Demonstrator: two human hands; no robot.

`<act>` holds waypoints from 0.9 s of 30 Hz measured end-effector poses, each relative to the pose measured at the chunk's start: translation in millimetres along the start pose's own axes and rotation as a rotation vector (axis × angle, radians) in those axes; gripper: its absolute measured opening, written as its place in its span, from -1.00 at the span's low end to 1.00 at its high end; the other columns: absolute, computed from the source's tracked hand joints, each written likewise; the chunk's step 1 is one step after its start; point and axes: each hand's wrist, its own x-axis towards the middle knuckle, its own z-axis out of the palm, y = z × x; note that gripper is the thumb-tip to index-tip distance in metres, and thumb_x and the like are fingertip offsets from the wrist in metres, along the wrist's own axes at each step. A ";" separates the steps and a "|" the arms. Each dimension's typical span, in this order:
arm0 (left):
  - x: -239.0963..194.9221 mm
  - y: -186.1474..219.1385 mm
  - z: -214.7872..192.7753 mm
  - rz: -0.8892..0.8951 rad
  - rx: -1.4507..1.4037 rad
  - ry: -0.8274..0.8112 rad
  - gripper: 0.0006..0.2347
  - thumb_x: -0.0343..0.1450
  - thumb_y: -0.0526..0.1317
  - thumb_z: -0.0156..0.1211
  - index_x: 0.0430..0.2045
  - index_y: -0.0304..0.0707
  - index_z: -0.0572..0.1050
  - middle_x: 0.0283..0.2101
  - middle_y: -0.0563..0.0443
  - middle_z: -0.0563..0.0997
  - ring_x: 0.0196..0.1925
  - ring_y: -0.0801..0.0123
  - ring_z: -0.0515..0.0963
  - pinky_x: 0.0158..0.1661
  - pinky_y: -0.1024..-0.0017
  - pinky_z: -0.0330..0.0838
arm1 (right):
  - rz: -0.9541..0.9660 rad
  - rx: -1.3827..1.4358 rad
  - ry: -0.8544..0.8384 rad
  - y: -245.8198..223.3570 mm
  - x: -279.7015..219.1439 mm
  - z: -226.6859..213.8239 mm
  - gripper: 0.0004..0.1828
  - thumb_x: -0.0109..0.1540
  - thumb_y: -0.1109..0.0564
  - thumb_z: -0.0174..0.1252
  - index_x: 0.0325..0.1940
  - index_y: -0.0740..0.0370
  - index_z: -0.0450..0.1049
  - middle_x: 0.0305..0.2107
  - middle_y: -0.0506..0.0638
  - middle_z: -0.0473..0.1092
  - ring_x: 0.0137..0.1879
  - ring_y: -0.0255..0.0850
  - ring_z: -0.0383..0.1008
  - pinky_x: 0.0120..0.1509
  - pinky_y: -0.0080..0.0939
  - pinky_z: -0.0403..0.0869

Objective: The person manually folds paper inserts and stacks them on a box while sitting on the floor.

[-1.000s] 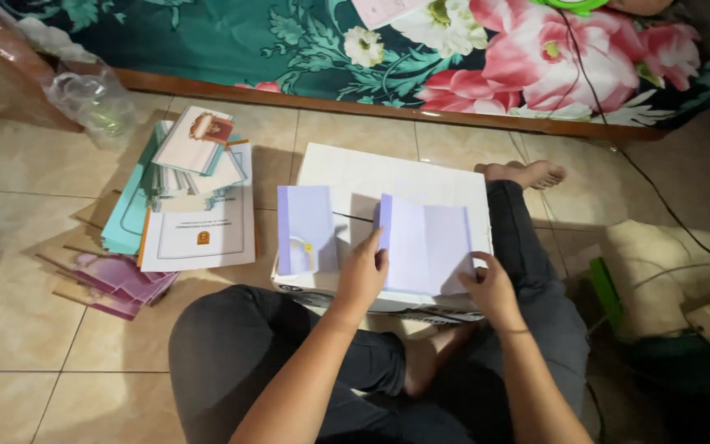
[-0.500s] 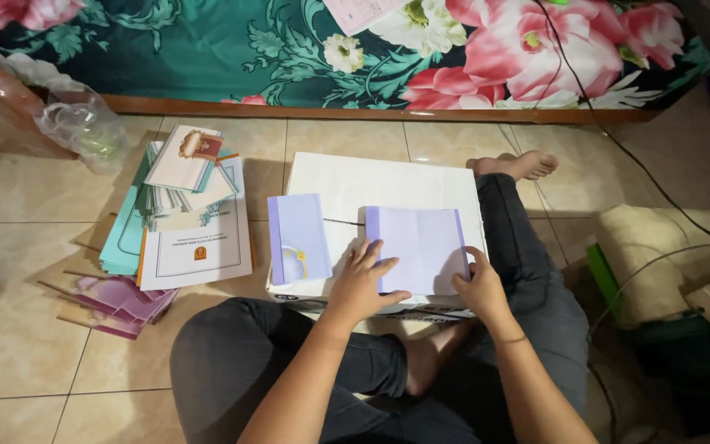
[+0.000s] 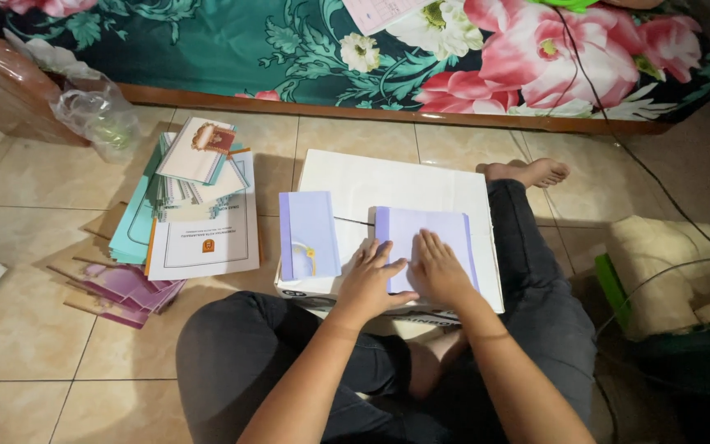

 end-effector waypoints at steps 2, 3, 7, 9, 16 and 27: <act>-2.0 7.1 -11.2 -0.008 -0.024 -0.037 -0.35 0.30 0.29 0.15 0.24 -0.01 0.43 0.46 -0.22 0.22 0.54 -0.14 0.04 0.39 -0.08 0.02 | 0.092 -0.033 -0.135 5.1 24.8 -6.1 -0.22 0.38 -0.25 -0.33 0.58 0.25 -0.02 0.50 0.21 -0.02 0.61 0.08 -0.05 0.59 0.13 0.08; -2.9 7.4 -11.3 -0.009 -0.023 -0.039 -0.35 0.30 0.29 0.15 0.24 -0.01 0.43 0.46 -0.22 0.22 0.54 -0.14 0.04 0.39 -0.08 0.02 | 0.093 -0.032 -0.136 5.1 28.7 -6.7 -0.22 0.38 -0.25 -0.33 0.58 0.25 -0.02 0.50 0.21 -0.02 0.61 0.08 -0.05 0.59 0.13 0.08; -5.1 8.0 -15.6 -0.020 0.002 -0.055 -0.30 0.26 0.35 0.15 0.24 0.01 0.42 0.46 -0.19 0.21 0.54 -0.14 0.04 0.40 -0.09 -0.02 | 0.186 -0.058 -0.210 0.1 30.9 -10.0 -0.17 0.39 -0.34 -0.51 0.61 0.19 -0.13 0.55 0.16 -0.17 0.66 0.00 -0.24 0.65 0.03 -0.12; -4.6 6.7 -14.2 -0.030 0.014 -0.061 -0.29 0.24 0.37 0.15 0.24 0.05 0.42 0.47 -0.16 0.21 0.54 -0.14 0.04 0.40 -0.10 -0.04 | 0.189 -0.077 -0.230 -3.1 14.5 -7.7 -0.18 0.39 -0.33 -0.51 0.61 0.18 -0.15 0.55 0.16 -0.18 0.66 0.00 -0.25 0.65 0.02 -0.12; 1.9 -2.8 4.5 -0.030 0.002 -0.008 -0.31 0.20 0.33 0.23 0.21 0.09 0.46 0.44 -0.11 0.26 0.44 -0.22 0.21 0.37 -0.12 0.00 | 0.162 -0.027 -0.314 -32.4 -44.9 -37.4 -0.24 0.43 -0.26 -0.52 0.62 0.19 -0.20 0.56 0.13 -0.22 0.65 0.02 -0.23 0.62 0.03 -0.01; -3.5 6.3 -6.2 -0.031 0.005 -0.003 -0.35 0.23 0.23 0.25 0.20 -0.02 0.48 0.42 -0.16 0.30 0.42 -0.26 0.24 0.37 -0.04 0.04 | 0.183 -0.044 -0.247 3.4 49.6 -0.8 -0.18 0.43 -0.33 -0.64 0.63 0.21 -0.23 0.56 0.19 -0.23 0.66 0.04 -0.30 0.65 0.06 -0.15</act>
